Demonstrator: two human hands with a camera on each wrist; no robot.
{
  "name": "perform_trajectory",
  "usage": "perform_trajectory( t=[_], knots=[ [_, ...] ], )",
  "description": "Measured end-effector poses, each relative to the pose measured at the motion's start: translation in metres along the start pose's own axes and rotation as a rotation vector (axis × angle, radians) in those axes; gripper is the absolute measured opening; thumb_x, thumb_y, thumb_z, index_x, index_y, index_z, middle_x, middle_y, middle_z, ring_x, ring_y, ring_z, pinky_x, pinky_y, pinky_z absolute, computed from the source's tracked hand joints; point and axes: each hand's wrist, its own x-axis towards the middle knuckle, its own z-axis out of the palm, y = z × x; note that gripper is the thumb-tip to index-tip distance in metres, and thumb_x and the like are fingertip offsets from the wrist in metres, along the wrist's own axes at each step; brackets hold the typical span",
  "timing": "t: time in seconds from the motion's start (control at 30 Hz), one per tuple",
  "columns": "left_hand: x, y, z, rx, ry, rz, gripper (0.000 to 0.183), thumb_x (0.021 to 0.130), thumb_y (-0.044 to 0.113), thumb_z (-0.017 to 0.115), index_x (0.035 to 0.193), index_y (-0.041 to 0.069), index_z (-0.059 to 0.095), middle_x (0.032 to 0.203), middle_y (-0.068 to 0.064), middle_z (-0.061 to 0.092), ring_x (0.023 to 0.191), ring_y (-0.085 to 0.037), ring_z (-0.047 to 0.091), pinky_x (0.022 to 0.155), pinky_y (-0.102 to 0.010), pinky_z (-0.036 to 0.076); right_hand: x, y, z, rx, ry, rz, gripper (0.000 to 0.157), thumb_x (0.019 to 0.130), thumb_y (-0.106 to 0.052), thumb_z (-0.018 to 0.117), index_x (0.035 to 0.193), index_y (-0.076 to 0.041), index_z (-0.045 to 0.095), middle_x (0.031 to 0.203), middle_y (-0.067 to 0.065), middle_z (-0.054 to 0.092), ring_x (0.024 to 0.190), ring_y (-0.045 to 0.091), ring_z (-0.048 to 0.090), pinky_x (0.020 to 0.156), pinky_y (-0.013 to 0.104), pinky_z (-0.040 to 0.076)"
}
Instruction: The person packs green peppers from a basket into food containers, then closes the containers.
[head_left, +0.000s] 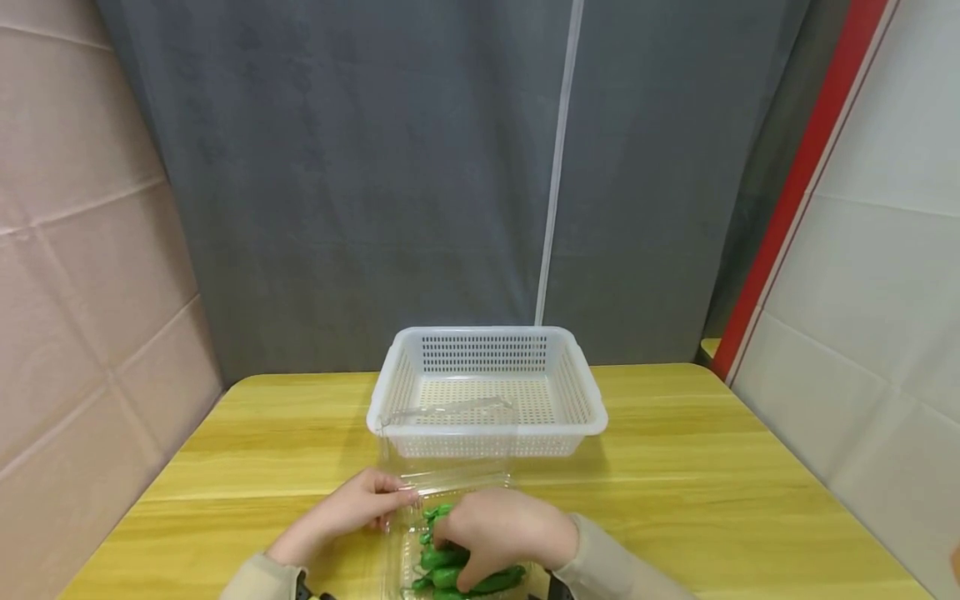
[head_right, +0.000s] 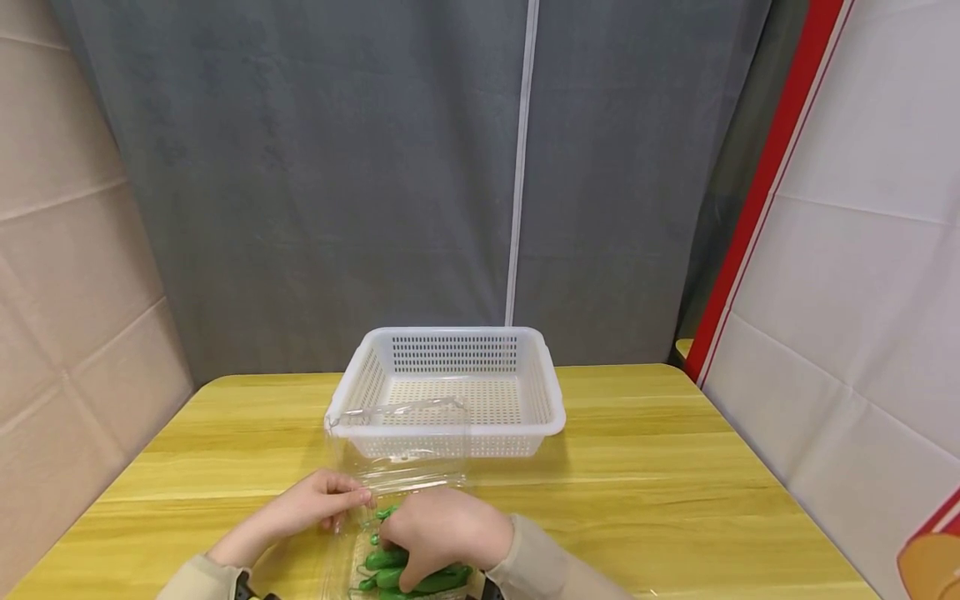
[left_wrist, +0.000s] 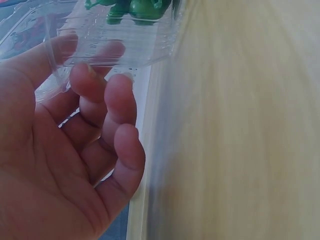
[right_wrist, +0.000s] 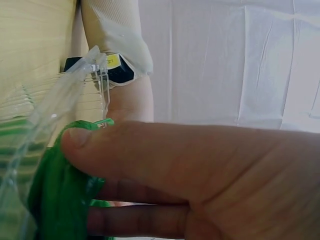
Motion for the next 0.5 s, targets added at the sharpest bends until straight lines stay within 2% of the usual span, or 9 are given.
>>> perform_trajectory(
  t=[0.1, 0.33, 0.5],
  knots=[
    [0.0, -0.001, 0.001, 0.003, 0.001, 0.004, 0.028, 0.098, 0.028, 0.059, 0.098, 0.004, 0.074, 0.056, 0.003, 0.05, 0.048, -0.007, 0.043, 0.043, -0.017, 0.034, -0.002, 0.0, 0.0, 0.0, -0.005, 0.003, 0.023, 0.072, -0.024, 0.081, 0.091, -0.025, 0.068, 0.065, -0.018, 0.043, 0.055, -0.003, 0.034, 0.05, 0.011, 0.033],
    [0.0, -0.002, 0.002, 0.024, 0.013, -0.003, 0.027, 0.098, 0.028, 0.059, 0.098, 0.006, 0.075, 0.058, 0.001, 0.052, 0.048, -0.008, 0.044, 0.043, -0.018, 0.034, -0.007, 0.005, 0.002, 0.026, -0.006, -0.017, 0.02, 0.073, -0.022, 0.08, 0.086, -0.025, 0.065, 0.062, -0.016, 0.038, 0.054, -0.001, 0.031, 0.048, 0.012, 0.03],
    [0.0, 0.0, 0.001, 0.027, 0.016, -0.008, 0.027, 0.097, 0.029, 0.06, 0.098, 0.006, 0.074, 0.058, 0.001, 0.052, 0.048, -0.009, 0.043, 0.044, -0.018, 0.035, -0.012, 0.01, -0.002, 0.085, 0.002, -0.022, 0.025, 0.075, -0.021, 0.079, 0.099, -0.021, 0.071, 0.073, -0.018, 0.051, 0.059, -0.004, 0.039, 0.053, 0.009, 0.035]
  ],
)
